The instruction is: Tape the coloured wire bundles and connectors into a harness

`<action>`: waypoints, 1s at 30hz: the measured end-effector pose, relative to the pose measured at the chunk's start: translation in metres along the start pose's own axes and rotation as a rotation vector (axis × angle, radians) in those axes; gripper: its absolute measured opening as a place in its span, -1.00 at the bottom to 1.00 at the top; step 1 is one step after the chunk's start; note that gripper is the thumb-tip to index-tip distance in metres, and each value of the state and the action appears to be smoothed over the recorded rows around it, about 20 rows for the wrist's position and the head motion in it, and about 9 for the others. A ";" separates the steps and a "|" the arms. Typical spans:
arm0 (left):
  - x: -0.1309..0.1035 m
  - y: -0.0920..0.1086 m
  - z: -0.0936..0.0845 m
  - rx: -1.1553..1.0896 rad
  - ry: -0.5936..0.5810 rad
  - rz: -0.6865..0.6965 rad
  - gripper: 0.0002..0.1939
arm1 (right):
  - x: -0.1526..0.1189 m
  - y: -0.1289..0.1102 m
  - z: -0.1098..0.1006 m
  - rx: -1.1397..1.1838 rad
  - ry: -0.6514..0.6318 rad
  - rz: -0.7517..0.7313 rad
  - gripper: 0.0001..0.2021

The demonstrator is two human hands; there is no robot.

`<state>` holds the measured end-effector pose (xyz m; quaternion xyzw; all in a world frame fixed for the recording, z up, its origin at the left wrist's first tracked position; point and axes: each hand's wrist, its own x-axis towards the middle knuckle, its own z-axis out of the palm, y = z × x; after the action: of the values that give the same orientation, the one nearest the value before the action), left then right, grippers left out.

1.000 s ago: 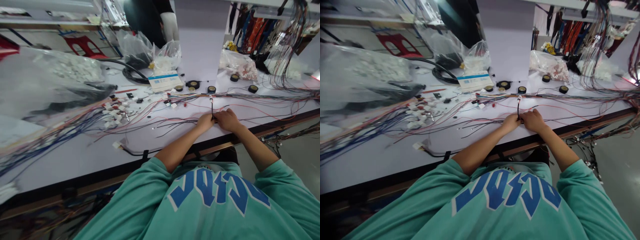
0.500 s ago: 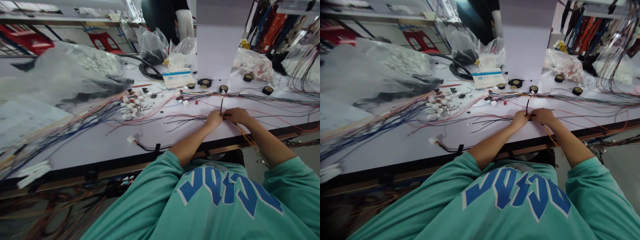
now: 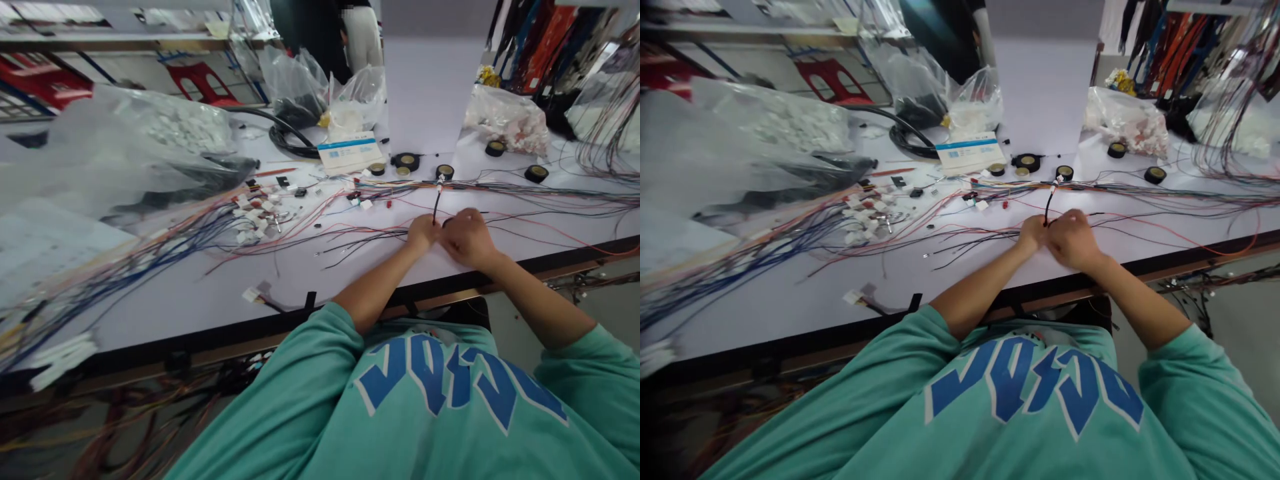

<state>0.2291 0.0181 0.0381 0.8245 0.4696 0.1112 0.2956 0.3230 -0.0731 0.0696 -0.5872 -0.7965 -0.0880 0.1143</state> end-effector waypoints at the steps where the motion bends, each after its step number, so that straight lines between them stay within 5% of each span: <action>1: 0.000 0.000 0.000 0.022 -0.001 0.003 -0.69 | 0.004 0.009 0.000 -0.011 0.027 0.119 -0.66; 4: 0.000 -0.001 0.000 0.047 0.020 0.020 -0.69 | 0.014 0.044 0.008 -0.071 0.018 0.427 -0.64; 7: 0.000 -0.003 -0.001 -0.018 0.022 0.004 -0.68 | 0.017 0.067 0.027 -0.135 -0.125 0.563 -0.64; 10: -0.001 -0.008 -0.006 -0.234 -0.064 -0.083 -0.51 | 0.014 0.071 0.041 -0.156 -0.193 0.561 -0.64; 13: -0.003 -0.017 -0.014 -0.371 -0.211 -0.055 -0.64 | 0.012 0.068 0.045 -0.148 -0.181 0.554 -0.63; 16: -0.005 -0.023 -0.022 -0.219 -0.245 0.113 -0.82 | 0.011 0.067 0.043 -0.122 -0.178 0.566 -0.64; 20: -0.007 -0.018 -0.027 0.194 -0.143 0.244 -0.81 | 0.011 0.068 0.042 -0.098 -0.177 0.573 -0.64; 24: -0.008 -0.009 -0.023 0.330 -0.086 0.172 -0.67 | 0.011 0.067 0.043 -0.110 -0.185 0.577 -0.63; 30: -0.006 -0.008 -0.016 -0.088 -0.094 -0.065 -0.58 | 0.012 0.065 0.044 -0.148 -0.187 0.559 -0.64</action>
<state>0.2131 0.0226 0.0469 0.7994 0.4764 0.0830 0.3566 0.3787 -0.0312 0.0311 -0.7958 -0.6027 -0.0565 0.0173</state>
